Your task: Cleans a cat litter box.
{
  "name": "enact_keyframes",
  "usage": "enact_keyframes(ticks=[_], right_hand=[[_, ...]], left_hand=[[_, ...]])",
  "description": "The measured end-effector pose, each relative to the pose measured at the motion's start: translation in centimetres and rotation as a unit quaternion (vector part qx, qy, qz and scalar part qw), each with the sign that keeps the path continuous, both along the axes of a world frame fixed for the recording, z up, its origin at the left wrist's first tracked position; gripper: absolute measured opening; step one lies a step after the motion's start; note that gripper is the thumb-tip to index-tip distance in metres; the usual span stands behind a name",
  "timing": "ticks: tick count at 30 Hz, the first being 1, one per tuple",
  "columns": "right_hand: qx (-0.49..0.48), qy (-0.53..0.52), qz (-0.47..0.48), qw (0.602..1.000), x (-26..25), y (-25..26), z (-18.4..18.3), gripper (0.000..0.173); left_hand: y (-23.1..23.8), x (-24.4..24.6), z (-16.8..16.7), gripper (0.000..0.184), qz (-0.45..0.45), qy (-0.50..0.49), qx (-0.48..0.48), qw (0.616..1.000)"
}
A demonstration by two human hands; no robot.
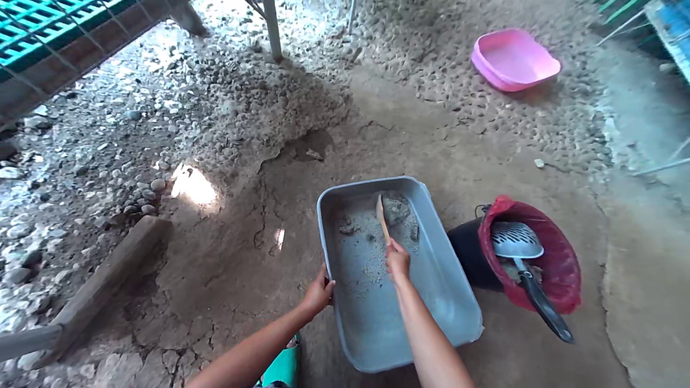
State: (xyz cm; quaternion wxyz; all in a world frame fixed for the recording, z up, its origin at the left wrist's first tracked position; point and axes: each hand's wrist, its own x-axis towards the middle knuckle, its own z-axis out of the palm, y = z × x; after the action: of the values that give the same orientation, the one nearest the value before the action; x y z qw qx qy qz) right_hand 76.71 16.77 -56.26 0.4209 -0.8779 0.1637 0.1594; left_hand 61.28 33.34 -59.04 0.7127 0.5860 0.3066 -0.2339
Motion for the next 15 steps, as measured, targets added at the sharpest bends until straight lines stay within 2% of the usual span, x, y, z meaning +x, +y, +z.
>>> enact_keyframes(ticks=[2,5,7,8,10,13,15], right_hand=[[-0.114,0.008,0.141,0.983,-1.9,-2.5,4.2,0.039],[-0.306,0.121,0.341,0.881,-7.8,-4.1,9.5,0.042],[-0.373,0.161,0.415,0.814,-10.7,-3.5,9.2,0.046],[-0.387,0.164,0.437,0.795,-11.0,-2.5,8.3,0.049],[-0.380,0.154,0.450,0.793,-8.7,1.0,6.7,0.054],[-0.350,0.114,0.415,0.832,-3.4,7.1,5.7,0.047],[-0.334,0.106,0.380,0.856,-1.8,9.2,6.6,0.043]], left_hand=[[0.1,0.1,0.2,0.069,0.000,0.002,-0.009,1.000],[0.1,0.1,-0.3,0.070,-0.007,0.002,-0.012,1.000],[-0.3,0.1,-1.0,0.072,-0.017,0.007,-0.007,1.000],[-0.4,0.3,-1.1,0.072,-0.021,0.007,0.000,1.000],[-0.4,0.6,-0.5,0.072,-0.024,0.010,0.011,1.000],[-0.2,0.5,0.0,0.070,-0.023,0.011,0.016,1.000],[-0.1,0.3,-0.5,0.071,-0.016,0.012,0.013,1.000]])
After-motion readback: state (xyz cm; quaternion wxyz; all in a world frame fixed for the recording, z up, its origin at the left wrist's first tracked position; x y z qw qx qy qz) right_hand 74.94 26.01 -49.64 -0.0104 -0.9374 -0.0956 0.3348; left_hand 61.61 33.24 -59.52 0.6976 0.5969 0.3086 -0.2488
